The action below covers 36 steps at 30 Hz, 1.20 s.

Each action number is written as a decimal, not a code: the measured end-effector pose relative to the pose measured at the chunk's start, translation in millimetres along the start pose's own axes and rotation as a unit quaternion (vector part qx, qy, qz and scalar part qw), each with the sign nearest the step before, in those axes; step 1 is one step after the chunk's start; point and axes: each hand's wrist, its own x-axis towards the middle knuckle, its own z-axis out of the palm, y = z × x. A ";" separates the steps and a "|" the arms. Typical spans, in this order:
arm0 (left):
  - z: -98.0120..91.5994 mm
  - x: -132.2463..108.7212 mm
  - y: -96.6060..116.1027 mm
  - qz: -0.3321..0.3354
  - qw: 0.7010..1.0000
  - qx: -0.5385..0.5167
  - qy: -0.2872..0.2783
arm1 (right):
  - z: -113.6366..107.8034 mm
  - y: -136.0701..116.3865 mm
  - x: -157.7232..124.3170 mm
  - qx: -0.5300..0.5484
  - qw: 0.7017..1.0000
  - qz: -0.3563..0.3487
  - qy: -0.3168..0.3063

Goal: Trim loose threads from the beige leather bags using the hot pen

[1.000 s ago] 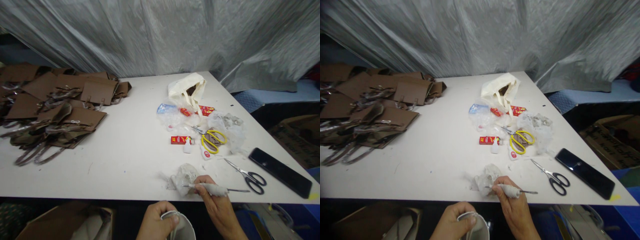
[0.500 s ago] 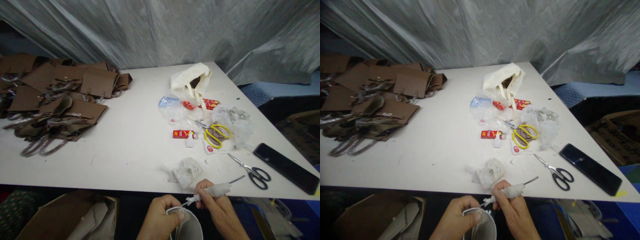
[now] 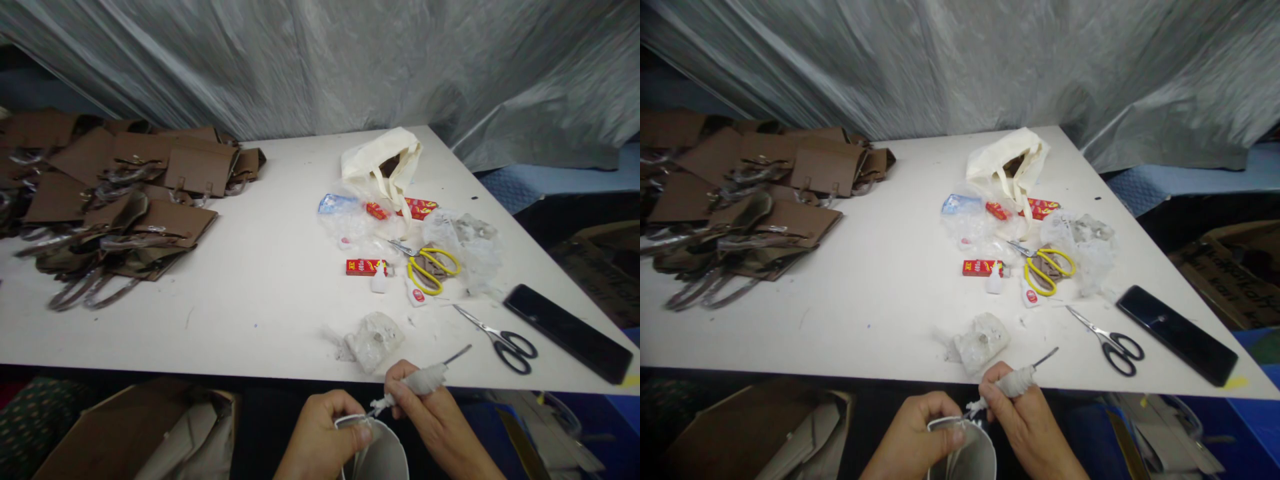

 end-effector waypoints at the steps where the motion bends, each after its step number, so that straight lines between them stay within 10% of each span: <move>1: 0.5 -0.9 1.1 -0.002 1.000 -0.002 0.000 | -0.6 -1.3 0.2 -0.007 1.000 -0.005 -0.006; 18: -6.2 2.9 -18.5 0.038 0.996 -0.071 -0.040 | 7.1 7.4 -14.6 -0.057 0.997 -0.058 0.002; 26: -11.4 7.5 -20.8 0.036 0.996 -0.079 -0.026 | 1.2 7.9 -0.5 -0.083 0.967 -0.098 0.218; 36: -22.9 4.0 -16.9 -0.013 0.991 -0.135 -0.020 | -1.2 -6.8 15.7 -0.135 0.948 -0.195 0.213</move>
